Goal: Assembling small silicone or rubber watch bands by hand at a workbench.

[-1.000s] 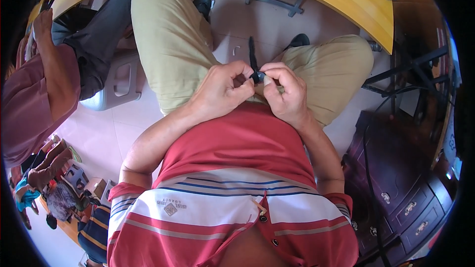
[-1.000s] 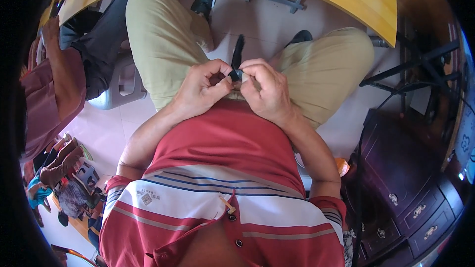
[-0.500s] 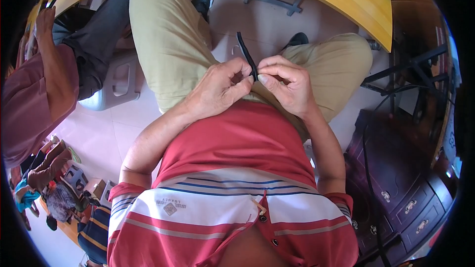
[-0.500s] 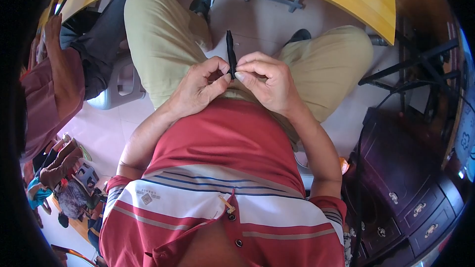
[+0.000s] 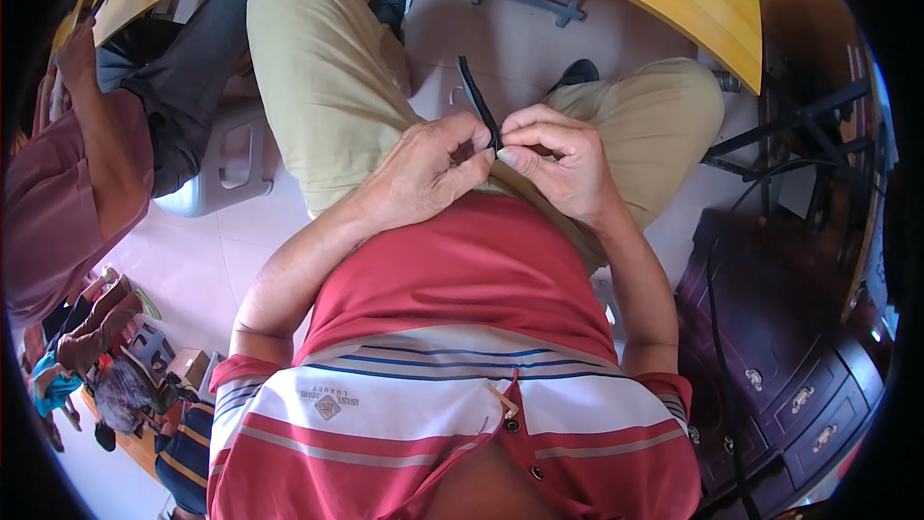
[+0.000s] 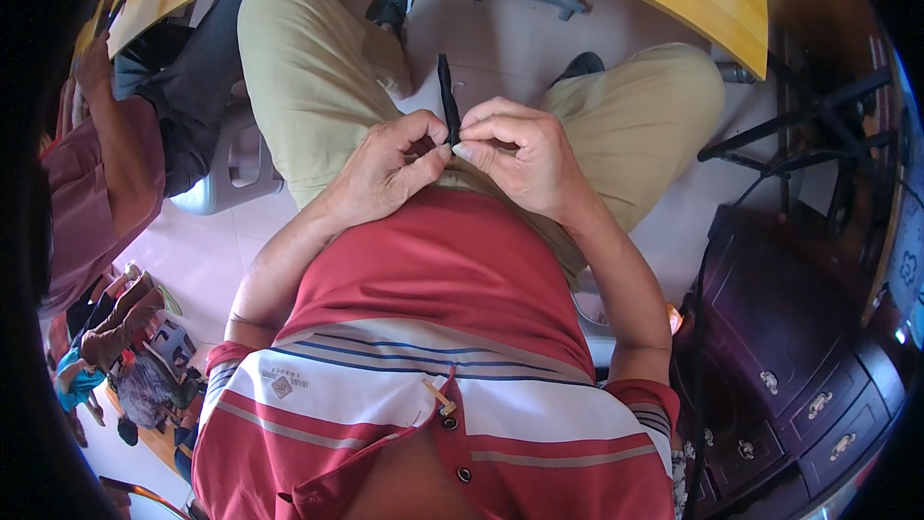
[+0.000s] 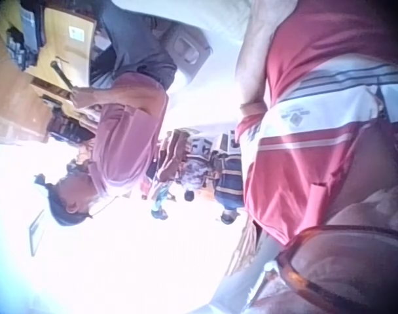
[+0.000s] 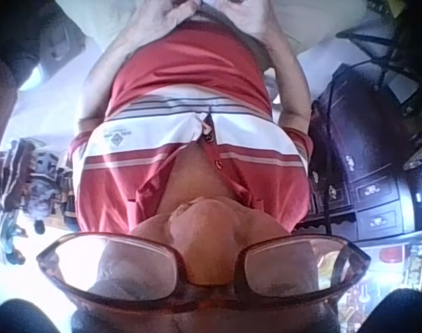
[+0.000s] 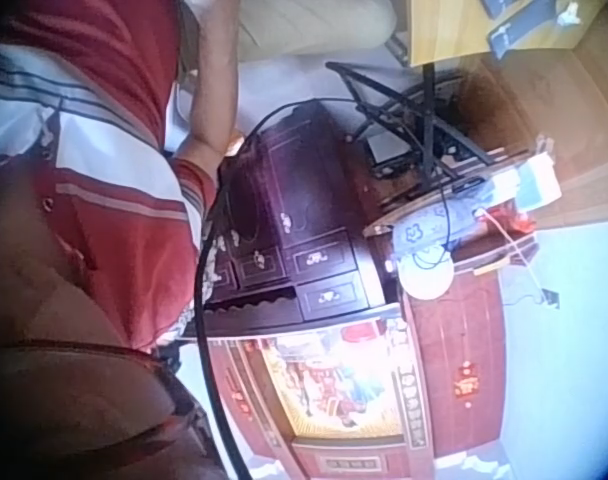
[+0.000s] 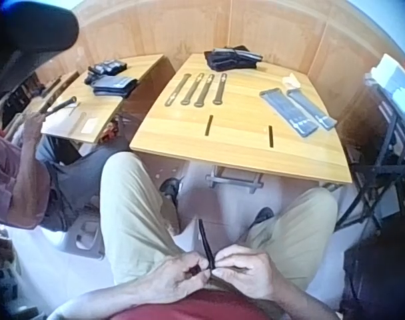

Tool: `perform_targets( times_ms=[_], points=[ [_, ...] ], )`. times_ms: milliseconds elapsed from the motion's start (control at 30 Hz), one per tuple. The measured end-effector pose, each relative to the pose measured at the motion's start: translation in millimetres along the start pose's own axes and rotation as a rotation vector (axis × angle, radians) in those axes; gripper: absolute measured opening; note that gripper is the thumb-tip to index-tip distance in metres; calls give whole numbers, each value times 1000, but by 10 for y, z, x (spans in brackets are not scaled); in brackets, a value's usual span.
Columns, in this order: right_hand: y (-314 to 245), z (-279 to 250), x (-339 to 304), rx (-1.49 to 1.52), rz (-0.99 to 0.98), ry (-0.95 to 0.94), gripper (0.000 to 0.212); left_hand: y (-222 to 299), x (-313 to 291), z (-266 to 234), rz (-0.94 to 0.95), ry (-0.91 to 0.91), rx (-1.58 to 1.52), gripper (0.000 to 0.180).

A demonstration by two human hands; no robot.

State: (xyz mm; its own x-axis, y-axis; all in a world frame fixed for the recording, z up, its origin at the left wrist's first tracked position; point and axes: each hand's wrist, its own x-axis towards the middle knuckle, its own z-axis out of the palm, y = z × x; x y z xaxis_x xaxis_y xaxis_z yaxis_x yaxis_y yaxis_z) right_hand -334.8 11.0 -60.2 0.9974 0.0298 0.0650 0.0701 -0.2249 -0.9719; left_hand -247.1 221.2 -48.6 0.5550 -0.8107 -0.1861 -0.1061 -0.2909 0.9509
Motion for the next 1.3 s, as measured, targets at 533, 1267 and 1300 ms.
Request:
perform_targets(
  times_ms=[533,1267,1300],
  points=[
    [-18,15,27,10,11,5,12,-7,-7,38,78,66,126,17],
    [-110,210,17,-464,-42,60,11,-75,40,67,95,178,178,17],
    [-79,215,16,-480,-73,64,12,-75,40,64,73,176,159,18]
  ],
)
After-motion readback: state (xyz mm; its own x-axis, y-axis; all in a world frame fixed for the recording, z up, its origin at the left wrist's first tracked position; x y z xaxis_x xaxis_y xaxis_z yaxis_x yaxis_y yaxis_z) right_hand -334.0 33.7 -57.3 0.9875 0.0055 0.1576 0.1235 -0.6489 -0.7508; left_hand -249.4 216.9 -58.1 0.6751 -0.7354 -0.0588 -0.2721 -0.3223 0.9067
